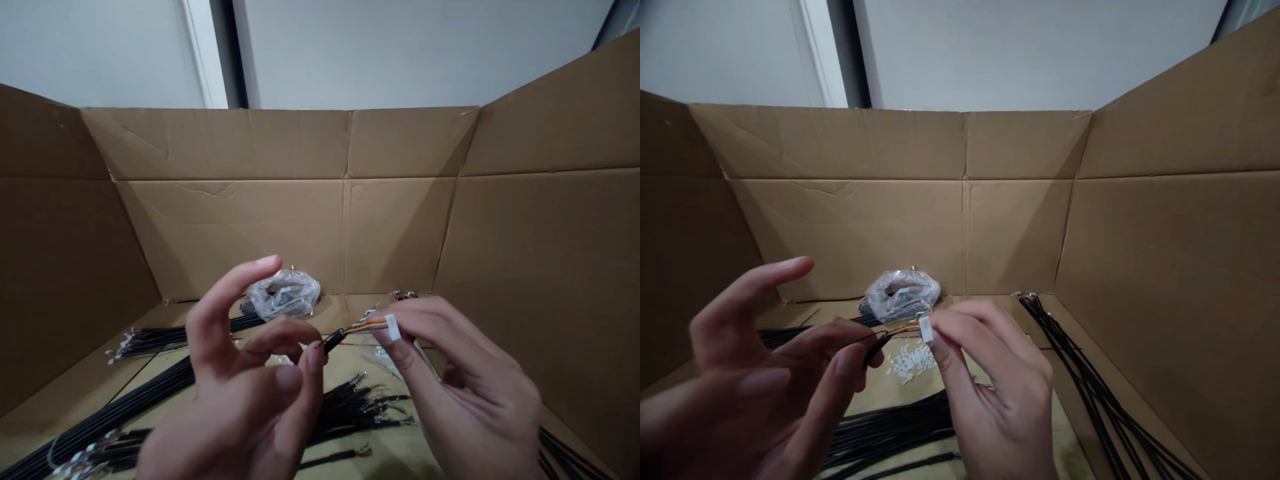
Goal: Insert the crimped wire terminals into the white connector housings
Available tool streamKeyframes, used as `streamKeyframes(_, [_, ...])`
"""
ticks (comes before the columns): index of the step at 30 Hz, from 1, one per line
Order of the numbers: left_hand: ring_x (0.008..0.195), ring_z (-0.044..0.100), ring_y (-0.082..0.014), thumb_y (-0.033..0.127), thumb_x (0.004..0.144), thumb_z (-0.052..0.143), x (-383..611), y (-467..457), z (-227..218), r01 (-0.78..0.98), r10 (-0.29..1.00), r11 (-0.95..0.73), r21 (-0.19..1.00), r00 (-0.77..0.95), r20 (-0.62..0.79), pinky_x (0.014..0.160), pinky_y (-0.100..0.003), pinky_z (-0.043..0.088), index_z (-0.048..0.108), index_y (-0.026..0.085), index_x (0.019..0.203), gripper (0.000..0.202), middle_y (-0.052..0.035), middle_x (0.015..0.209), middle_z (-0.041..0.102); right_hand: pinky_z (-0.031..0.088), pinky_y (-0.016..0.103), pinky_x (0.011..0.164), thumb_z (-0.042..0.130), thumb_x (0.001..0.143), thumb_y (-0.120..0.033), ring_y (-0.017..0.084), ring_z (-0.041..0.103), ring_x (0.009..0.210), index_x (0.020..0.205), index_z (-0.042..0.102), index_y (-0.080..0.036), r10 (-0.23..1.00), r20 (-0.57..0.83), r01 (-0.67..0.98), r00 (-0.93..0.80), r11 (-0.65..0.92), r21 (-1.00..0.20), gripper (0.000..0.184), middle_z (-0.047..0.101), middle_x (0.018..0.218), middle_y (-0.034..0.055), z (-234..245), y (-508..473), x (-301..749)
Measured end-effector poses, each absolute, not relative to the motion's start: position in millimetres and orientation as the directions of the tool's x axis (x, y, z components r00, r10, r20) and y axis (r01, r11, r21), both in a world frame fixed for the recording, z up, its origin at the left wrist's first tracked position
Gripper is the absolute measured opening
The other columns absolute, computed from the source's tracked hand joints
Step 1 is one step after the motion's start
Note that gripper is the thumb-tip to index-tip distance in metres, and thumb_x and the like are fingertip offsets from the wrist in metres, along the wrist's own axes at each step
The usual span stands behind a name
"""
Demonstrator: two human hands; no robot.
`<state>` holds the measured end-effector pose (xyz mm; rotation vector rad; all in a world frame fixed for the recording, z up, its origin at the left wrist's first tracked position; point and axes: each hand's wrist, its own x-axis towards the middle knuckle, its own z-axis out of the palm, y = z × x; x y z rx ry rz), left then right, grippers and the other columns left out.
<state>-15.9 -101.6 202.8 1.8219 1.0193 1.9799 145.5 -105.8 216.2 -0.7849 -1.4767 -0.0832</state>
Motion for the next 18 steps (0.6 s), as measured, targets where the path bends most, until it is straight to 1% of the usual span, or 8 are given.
streamKeyframes(1, [0.075, 0.074, -0.0129, 0.018, 0.090, 0.076, -17, -101, 202, 0.327, 0.549, -0.757, 0.566, -0.152, 0.822, 0.059, -0.027, 0.066, 0.060, 0.050, 0.132, 0.056, 0.0034, 0.148, 0.058, 0.062, 0.015, 0.067, 0.071, 0.090, -0.007, 0.009, 0.066, 0.066, 0.081, 0.075, -0.023, 0.412, 0.901, 0.502, 0.135, 0.756, -0.421, 0.019, 0.073, 0.078, -0.0040, 217, -106, 146])
streamKeyframes(3, [0.074, 0.073, -0.0097, 0.016, 0.091, 0.076, -19, -100, 203, 0.473, 0.385, -0.806, 0.355, -0.037, 0.922, 0.063, -0.027, 0.068, 0.072, 0.046, 0.114, 0.038, 0.0061, 0.156, 0.046, 0.062, 0.016, 0.067, 0.072, 0.090, -0.007, 0.010, 0.068, 0.067, 0.082, 0.075, -0.023, 0.419, 0.897, 0.498, 0.140, 0.754, -0.429, 0.019, 0.073, 0.078, -0.0038, 217, -107, 148])
streamKeyframes(5, [0.078, 0.072, -0.0115, 0.018, 0.090, 0.077, -22, -97, 205, 0.550, 0.314, -0.801, 0.236, 0.051, 0.948, 0.068, -0.030, 0.070, 0.077, 0.041, 0.099, 0.024, 0.0043, 0.155, 0.044, 0.062, 0.016, 0.066, 0.072, 0.090, -0.007, 0.010, 0.068, 0.068, 0.083, 0.076, -0.024, 0.409, 0.899, 0.498, 0.157, 0.753, -0.430, 0.018, 0.072, 0.078, -0.0041, 217, -107, 148])
streamKeyframes(6, [0.078, 0.073, -0.0130, 0.020, 0.090, 0.078, -23, -96, 206, 0.571, 0.304, -0.793, 0.212, 0.068, 0.950, 0.068, -0.031, 0.071, 0.078, 0.041, 0.101, 0.023, 0.0017, 0.152, 0.047, 0.062, 0.016, 0.066, 0.072, 0.090, -0.007, 0.010, 0.068, 0.068, 0.084, 0.076, -0.024, 0.404, 0.899, 0.499, 0.167, 0.752, -0.431, 0.018, 0.072, 0.078, -0.0044, 217, -107, 148])
streamKeyframes(9, [0.076, 0.073, -0.0146, 0.022, 0.088, 0.080, -26, -92, 209, 0.615, 0.289, -0.767, 0.180, 0.081, 0.954, 0.068, -0.031, 0.070, 0.077, 0.042, 0.115, 0.033, -0.0032, 0.143, 0.055, 0.061, 0.015, 0.066, 0.072, 0.090, -0.006, 0.009, 0.069, 0.069, 0.084, 0.076, -0.024, 0.398, 0.901, 0.496, 0.172, 0.755, -0.428, 0.019, 0.073, 0.078, -0.0045, 216, -107, 146])
streamKeyframes(14, [0.063, 0.067, -0.0067, 0.017, 0.094, 0.074, -22, -88, 207, 0.633, 0.314, -0.747, 0.203, 0.067, 0.947, 0.066, -0.028, 0.067, 0.072, 0.039, 0.119, 0.034, -0.0040, 0.150, 0.050, 0.060, 0.022, 0.067, 0.072, 0.089, -0.005, 0.012, 0.069, 0.068, 0.084, 0.073, -0.023, 0.366, 0.920, 0.541, 0.143, 0.749, -0.382, 0.019, 0.074, 0.078, -0.0028, 217, -109, 147])
streamKeyframes(16, [0.060, 0.064, -0.0047, 0.015, 0.095, 0.072, -20, -87, 206, 0.624, 0.328, -0.752, 0.213, 0.073, 0.942, 0.063, -0.027, 0.066, 0.071, 0.038, 0.119, 0.033, -0.0040, 0.150, 0.049, 0.058, 0.025, 0.066, 0.070, 0.090, -0.003, 0.013, 0.069, 0.068, 0.087, 0.074, -0.022, 0.313, 0.947, 0.619, 0.068, 0.732, -0.286, 0.020, 0.076, 0.080, -0.0008, 216, -112, 151])
streamKeyframes(18, [0.063, 0.066, -0.0048, 0.015, 0.096, 0.071, -19, -88, 205, 0.615, 0.338, -0.755, 0.228, 0.067, 0.939, 0.063, -0.027, 0.065, 0.070, 0.038, 0.119, 0.033, -0.0032, 0.149, 0.049, 0.057, 0.028, 0.066, 0.067, 0.093, -0.004, 0.015, 0.072, 0.071, 0.098, 0.075, -0.021, 0.255, 0.964, 0.706, -0.075, 0.696, -0.129, 0.019, 0.080, 0.087, 0.0017, 214, -115, 153])
